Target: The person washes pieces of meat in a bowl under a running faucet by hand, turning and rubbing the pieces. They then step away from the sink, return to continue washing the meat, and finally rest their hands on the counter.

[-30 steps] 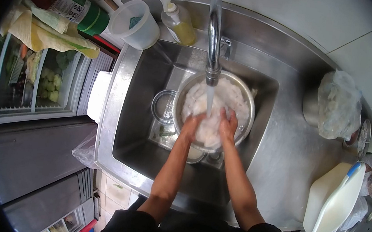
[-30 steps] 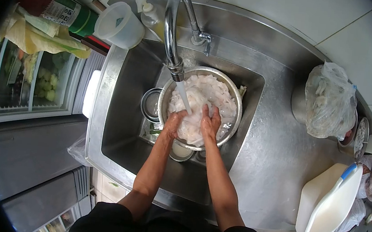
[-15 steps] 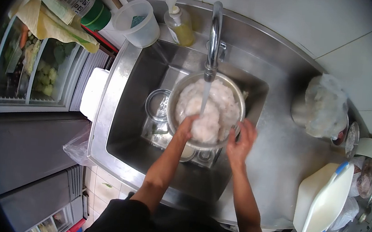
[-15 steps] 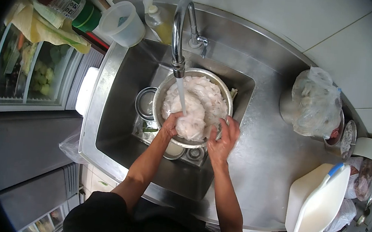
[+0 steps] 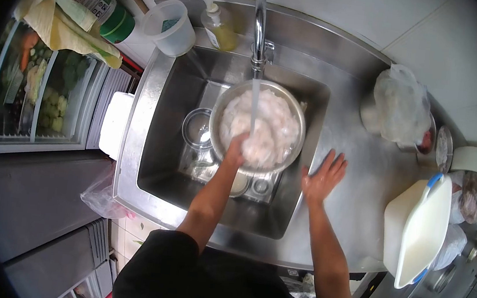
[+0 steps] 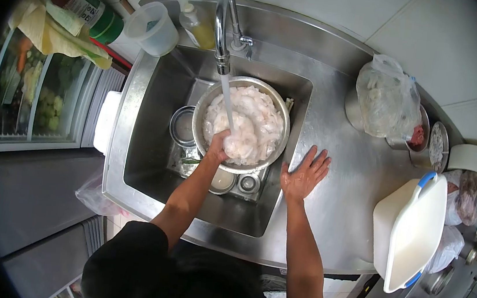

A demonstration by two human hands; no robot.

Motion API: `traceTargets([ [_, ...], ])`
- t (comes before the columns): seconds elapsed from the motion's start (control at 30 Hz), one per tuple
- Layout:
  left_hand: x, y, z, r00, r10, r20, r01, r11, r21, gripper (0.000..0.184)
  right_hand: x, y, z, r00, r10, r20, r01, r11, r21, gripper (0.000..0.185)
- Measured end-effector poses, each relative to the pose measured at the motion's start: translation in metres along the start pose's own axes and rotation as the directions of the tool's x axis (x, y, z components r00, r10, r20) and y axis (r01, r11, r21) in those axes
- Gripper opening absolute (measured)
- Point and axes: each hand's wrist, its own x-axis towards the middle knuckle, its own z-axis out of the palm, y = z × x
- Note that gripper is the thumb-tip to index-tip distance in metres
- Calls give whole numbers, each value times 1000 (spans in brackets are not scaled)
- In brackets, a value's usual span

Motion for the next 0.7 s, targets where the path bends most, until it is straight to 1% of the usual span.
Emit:
traceTargets([
  [0.07, 2, 1, -2, 999, 2, -34, -1, 1000, 23, 50, -2, -1, -1, 1000, 22, 14, -22, 1000, 4, 101],
  [0.17, -6, 3, 10, 996, -19, -84, 20, 1000, 12, 41, -1, -1, -1, 999, 38, 32, -38, 999, -1, 100],
  [0.27, -7, 4, 16, 998, -18, -64, 17, 1000, -12, 42, 0, -2, -3, 997, 54, 47, -54, 999, -8, 101],
  [0.37, -11, 4, 19, 994, -36, -99, 35, 999, -2, 42, 1, -3, -3, 996, 64, 62, -63, 998, -17, 102],
  [0.47, -5, 3, 7, 997, -2, -78, 4, 1000, 28, 42, 2, -4, -4, 993, 79, 82, -76, 997, -34, 102],
  [0.57, -3, 4, 5, 993, -35, -114, 38, 999, 24, 41, 3, -6, -5, 988, 104, 110, -98, 994, -56, 103],
  [0.7, 2, 1, -3, 995, -38, -94, 37, 999, -14, 40, 4, -6, -5, 986, 113, 121, -105, 992, -72, 103],
])
